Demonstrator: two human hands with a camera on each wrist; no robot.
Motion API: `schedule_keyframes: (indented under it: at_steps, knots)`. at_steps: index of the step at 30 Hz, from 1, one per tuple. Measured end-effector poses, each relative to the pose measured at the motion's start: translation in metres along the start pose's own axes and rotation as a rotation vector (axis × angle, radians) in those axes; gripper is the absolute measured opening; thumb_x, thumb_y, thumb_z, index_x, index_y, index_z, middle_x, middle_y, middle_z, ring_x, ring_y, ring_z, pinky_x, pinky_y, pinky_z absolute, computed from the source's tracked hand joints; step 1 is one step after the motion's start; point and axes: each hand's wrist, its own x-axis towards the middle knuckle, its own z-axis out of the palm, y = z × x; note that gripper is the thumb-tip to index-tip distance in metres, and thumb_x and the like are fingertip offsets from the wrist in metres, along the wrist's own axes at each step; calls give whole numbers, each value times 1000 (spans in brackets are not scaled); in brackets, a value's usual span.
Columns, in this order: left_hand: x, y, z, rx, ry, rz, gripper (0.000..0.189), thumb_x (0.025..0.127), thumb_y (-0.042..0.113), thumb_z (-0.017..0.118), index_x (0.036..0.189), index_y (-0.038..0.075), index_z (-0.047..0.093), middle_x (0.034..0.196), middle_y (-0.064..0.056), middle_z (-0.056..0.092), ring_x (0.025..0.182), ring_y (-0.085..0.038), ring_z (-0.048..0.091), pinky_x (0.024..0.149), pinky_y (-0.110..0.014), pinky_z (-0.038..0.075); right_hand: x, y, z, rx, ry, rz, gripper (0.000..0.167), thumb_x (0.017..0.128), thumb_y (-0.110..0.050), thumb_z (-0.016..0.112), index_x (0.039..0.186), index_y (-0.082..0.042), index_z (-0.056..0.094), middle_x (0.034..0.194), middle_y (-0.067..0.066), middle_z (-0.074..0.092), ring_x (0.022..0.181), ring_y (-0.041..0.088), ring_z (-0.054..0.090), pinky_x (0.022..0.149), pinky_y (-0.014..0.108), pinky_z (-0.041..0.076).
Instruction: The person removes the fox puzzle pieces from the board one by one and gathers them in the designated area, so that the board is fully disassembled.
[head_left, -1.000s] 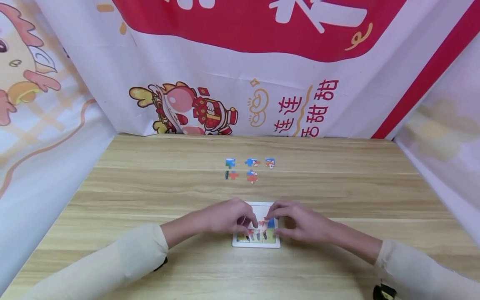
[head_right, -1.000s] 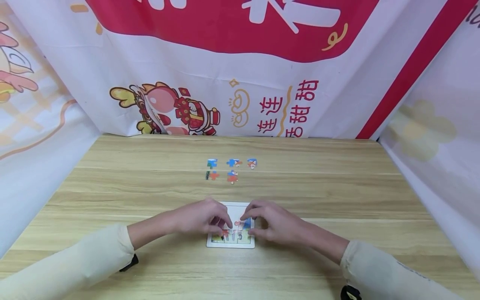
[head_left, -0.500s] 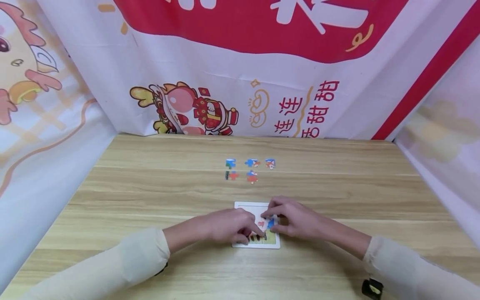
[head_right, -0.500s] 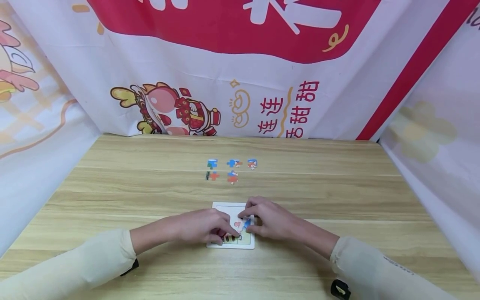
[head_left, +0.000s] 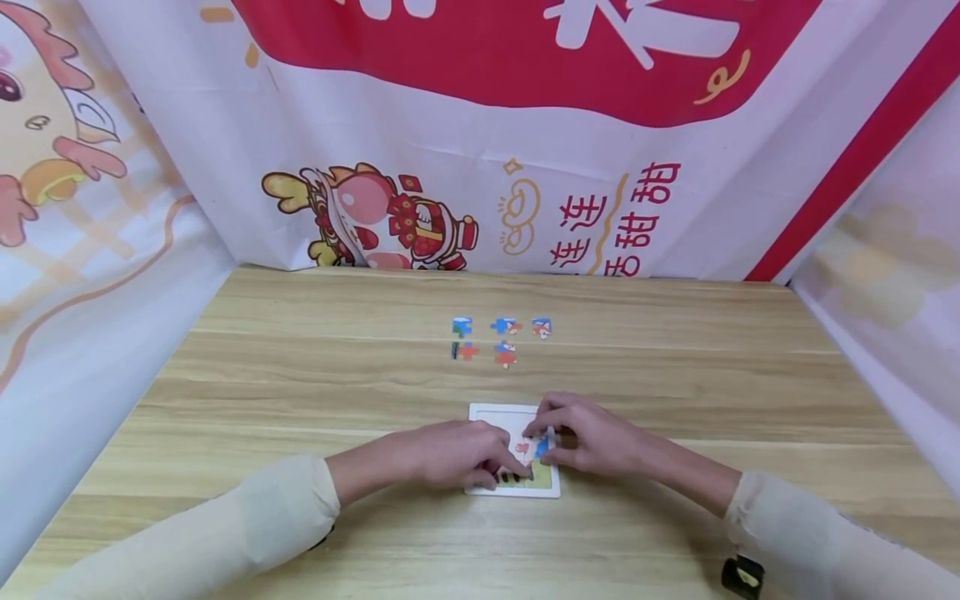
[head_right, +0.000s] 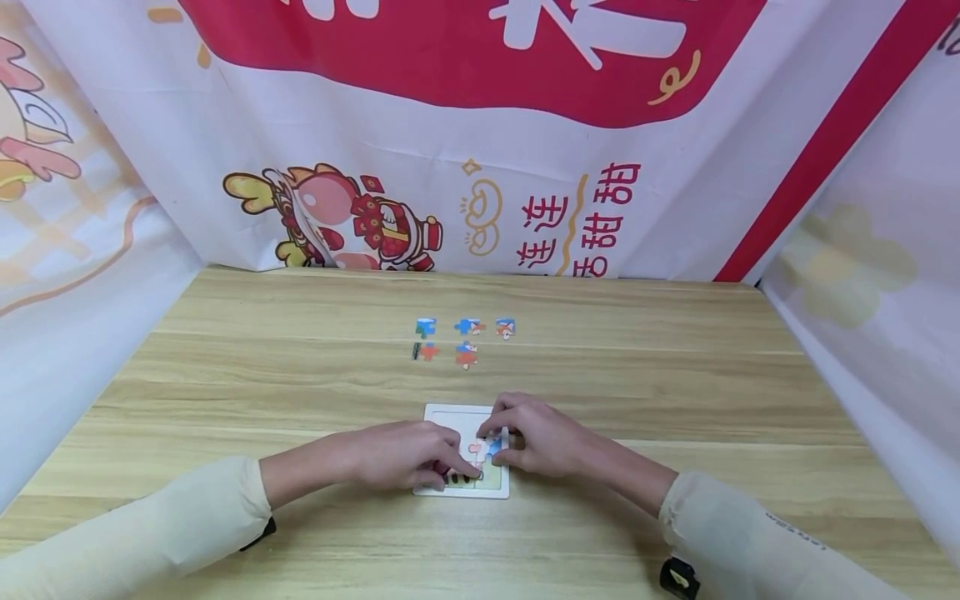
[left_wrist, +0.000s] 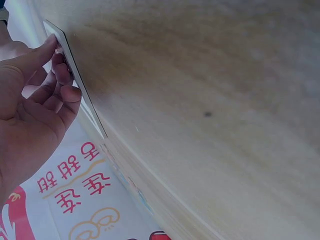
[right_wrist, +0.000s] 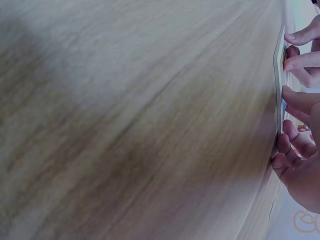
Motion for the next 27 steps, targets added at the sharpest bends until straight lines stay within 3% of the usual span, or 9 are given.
schedule_keyframes:
  at_steps: [15,27]
  knots:
    - [0,-1,2,32,12,17,37,96,10,74,132,17,73,84,9,53,73,2,47,67,-14,42,1,0,-1,40,11,11,26,90,-13,82,115,-15,76,104,-7,65,92,11,57,82,27,51]
    - [-1,0,4,33,19,-19,38,96,13,74,134,18,72,87,11,53,73,1,45,68,-15,41,2,1,-2,87,26,9,21,92,-6,78,111,-15,75,100,-8,67,88,11,58,79,27,52]
